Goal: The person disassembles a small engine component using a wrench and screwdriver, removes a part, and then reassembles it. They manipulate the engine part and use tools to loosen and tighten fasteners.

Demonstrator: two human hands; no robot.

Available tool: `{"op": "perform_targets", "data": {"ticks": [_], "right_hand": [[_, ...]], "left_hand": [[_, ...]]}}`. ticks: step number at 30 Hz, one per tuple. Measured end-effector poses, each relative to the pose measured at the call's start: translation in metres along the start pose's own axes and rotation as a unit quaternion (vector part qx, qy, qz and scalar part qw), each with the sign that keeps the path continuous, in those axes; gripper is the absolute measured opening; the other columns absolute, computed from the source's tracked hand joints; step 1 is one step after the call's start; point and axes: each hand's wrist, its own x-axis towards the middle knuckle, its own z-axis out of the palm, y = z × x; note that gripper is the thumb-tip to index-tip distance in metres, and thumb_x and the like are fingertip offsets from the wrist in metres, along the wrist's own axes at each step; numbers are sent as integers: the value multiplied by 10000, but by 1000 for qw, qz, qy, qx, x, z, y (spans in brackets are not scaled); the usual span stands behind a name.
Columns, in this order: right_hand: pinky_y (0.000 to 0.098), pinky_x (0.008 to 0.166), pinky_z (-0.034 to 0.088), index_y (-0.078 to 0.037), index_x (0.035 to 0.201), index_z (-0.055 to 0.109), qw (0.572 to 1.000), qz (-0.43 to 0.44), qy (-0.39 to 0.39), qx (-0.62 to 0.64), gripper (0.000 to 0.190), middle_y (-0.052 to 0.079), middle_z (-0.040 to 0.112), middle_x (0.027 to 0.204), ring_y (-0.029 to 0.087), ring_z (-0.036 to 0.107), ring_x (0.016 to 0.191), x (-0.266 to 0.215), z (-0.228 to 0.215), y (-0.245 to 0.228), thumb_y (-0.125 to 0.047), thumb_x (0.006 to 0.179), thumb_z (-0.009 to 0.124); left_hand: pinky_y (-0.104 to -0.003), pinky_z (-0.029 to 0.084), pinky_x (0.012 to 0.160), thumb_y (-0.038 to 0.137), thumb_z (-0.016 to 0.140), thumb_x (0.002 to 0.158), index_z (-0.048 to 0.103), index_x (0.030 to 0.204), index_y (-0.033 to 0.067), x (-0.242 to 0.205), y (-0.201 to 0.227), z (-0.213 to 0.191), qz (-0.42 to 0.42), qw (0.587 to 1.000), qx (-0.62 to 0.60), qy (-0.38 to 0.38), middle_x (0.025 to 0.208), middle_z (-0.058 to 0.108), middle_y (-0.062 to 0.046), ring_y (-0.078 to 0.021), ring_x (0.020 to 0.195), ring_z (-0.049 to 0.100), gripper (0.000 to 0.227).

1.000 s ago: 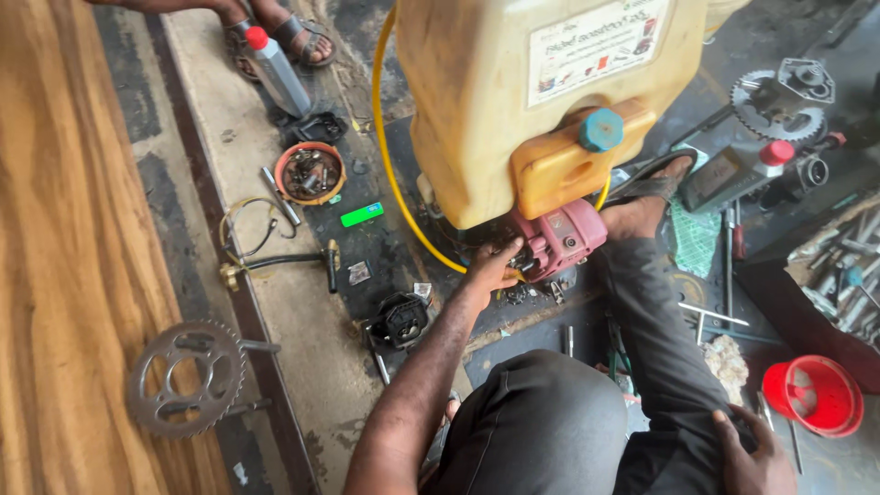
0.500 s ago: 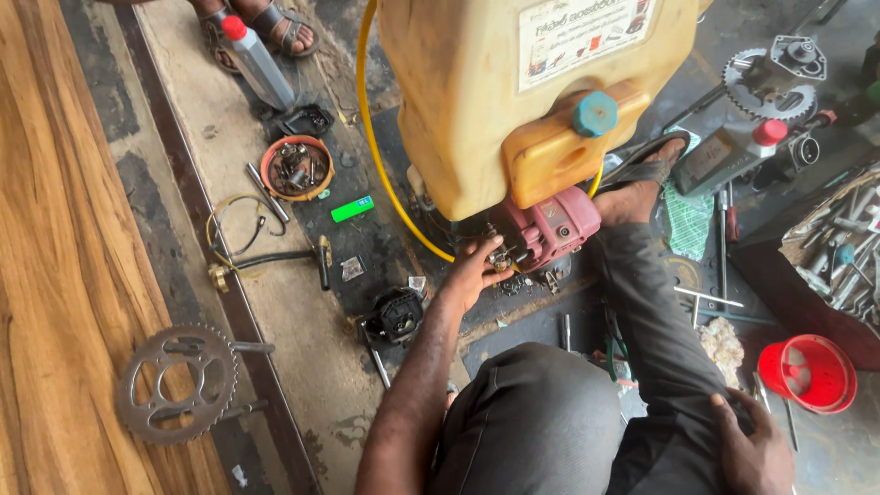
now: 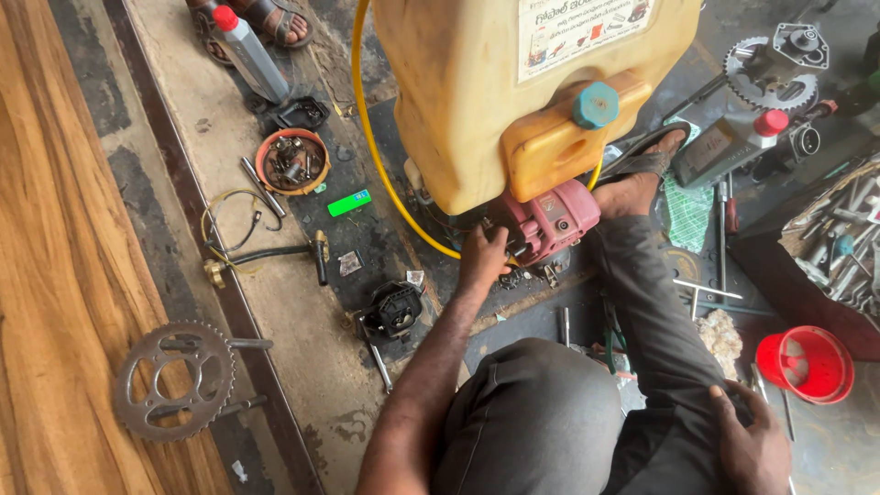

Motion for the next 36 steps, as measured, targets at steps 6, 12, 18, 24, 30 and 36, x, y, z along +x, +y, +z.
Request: {"op": "perform_targets", "data": {"ticks": [6,12,18,24,30,36], "right_hand": [[508,1059,474,-173,1388,710,1000,22,-9,2,579,278,692,1296,426,631,1265,-2,2,2,-560,960,662],[518,1048,465,-175,1378,711,1000,-5,8,-19,594,260,679,1326,441,612,1264,11,7,8,-594,961,654],[526,1042,462,-215,1393,703,999,16,1,-43,586,246,670,1343,442,606,1258,9,9,4,-597,952,649],[528,1058,466,-210,1404,694,998,33,-10,-44,594,259,673,1337,445,612,1265,5,6,5,-595,954,649],[538,1023,466,-193,1392,699,997,5,5,-74,588,254,678,1310,455,614,1234,12,9,6,-600,968,658],[424,894,551,-180,1305,662,979,-174,57,-92,423,123,720,1254,310,700,1079,-21,22,-78,-459,990,702]], "left_hand": [[-371,589,654,343,672,1001,711,1079,22,1,8,1,80,970,207,99,903,756,-156,-307,796,742,334],[-392,625,562,345,649,891,643,1149,43,0,30,-13,-70,995,-21,-74,954,711,-108,-267,696,712,397],[-436,611,642,398,718,942,678,1019,44,-3,16,-3,104,952,253,140,900,722,-147,-307,744,699,364],[-419,645,663,356,639,953,662,1016,33,0,0,-17,38,989,140,23,900,709,-172,-281,776,724,330],[-513,662,833,233,546,1012,611,1055,56,-16,-12,-42,-55,986,-116,-103,968,674,-90,-183,880,716,193],[-478,635,864,198,527,976,644,1073,86,-31,-18,-64,-112,969,-200,-91,981,692,-48,-164,927,713,189]]}}
